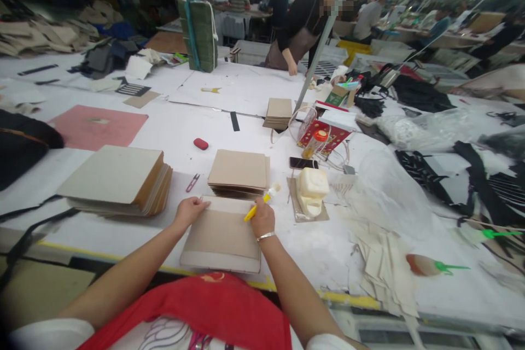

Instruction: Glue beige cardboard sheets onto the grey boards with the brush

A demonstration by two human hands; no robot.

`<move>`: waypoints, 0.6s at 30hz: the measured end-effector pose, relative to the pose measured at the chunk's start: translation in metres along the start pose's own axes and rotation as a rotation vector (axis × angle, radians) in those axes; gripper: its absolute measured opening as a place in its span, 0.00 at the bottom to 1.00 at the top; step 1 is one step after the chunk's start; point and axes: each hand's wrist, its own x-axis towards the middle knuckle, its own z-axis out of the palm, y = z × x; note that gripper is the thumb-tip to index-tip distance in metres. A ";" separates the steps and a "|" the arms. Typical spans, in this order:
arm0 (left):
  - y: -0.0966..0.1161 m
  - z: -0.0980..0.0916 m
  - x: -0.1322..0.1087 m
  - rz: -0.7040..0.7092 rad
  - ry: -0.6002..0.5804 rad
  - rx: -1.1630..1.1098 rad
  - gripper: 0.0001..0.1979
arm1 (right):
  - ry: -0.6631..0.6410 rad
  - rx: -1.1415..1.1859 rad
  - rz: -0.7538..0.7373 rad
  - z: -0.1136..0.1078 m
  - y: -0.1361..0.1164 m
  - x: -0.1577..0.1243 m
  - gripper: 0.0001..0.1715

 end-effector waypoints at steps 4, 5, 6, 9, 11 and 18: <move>0.004 0.000 -0.002 0.001 0.002 0.065 0.18 | -0.023 -0.044 -0.029 0.001 -0.002 0.000 0.10; 0.005 -0.001 -0.002 0.011 -0.004 0.085 0.18 | -0.018 -0.063 -0.034 0.000 -0.002 0.000 0.10; 0.006 -0.002 -0.003 0.021 -0.005 0.109 0.18 | -0.002 -0.083 -0.035 -0.002 -0.001 0.000 0.12; 0.004 -0.011 -0.009 0.064 0.074 0.211 0.17 | 0.090 -0.124 0.002 -0.013 0.012 0.000 0.20; 0.002 -0.019 -0.018 0.176 0.203 0.244 0.18 | 0.141 -0.102 0.027 -0.027 0.032 -0.003 0.22; 0.022 0.006 -0.055 0.896 0.236 0.229 0.14 | 0.175 0.002 0.410 -0.092 0.136 -0.047 0.22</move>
